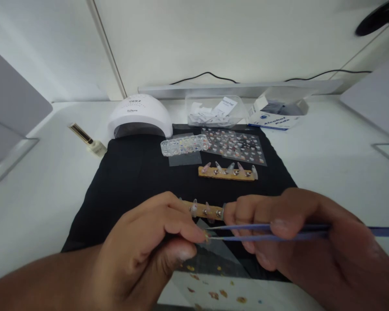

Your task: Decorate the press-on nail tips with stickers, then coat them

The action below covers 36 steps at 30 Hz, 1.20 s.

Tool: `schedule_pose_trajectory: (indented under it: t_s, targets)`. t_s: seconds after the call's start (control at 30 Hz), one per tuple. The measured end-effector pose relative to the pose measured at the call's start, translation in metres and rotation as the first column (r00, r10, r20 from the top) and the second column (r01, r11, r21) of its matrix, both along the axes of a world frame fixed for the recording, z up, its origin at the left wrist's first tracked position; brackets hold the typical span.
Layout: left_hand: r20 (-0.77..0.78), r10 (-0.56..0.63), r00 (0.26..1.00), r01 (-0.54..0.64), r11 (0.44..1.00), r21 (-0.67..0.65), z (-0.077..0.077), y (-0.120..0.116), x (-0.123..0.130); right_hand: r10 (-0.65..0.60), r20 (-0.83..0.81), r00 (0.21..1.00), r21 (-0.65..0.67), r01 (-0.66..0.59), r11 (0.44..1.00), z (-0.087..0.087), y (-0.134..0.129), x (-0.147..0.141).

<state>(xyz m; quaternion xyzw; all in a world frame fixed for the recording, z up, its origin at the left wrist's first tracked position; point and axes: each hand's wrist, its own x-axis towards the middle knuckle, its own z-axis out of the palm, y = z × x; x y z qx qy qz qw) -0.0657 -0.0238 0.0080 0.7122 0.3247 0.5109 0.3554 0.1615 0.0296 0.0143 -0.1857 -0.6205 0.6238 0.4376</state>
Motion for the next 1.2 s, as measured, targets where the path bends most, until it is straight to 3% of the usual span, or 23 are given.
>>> schedule_pose_trajectory:
  t_s: [0.33,0.6,0.77,0.97,1.2]
  targets:
    - [-0.022,-0.042,0.999,0.042,0.999,0.018,0.002,0.0,-0.001,0.096,-0.039,0.995,-0.153,-0.101,0.983,-0.006,0.003,0.003]
    - [-0.01,-0.065,0.998,0.065,0.998,0.009,0.001,0.001,-0.002,0.053,-0.069,0.996,-0.15,-0.063,0.987,-0.006,0.003,0.001]
    - [-0.001,-0.077,0.997,0.077,0.997,0.031,-0.001,0.001,-0.003,0.099,-0.03,0.995,-0.193,-0.103,0.976,-0.004,0.007,0.005]
    - [-0.088,-0.1,0.991,0.108,0.99,0.087,-0.001,0.002,-0.008,0.175,-0.07,0.982,-0.278,-0.188,0.942,-0.006,0.005,0.007]
    - [-0.165,-0.103,0.981,0.121,0.988,0.101,0.002,0.002,-0.01,0.137,-0.137,0.981,-0.292,-0.172,0.941,-0.004,0.003,0.003]
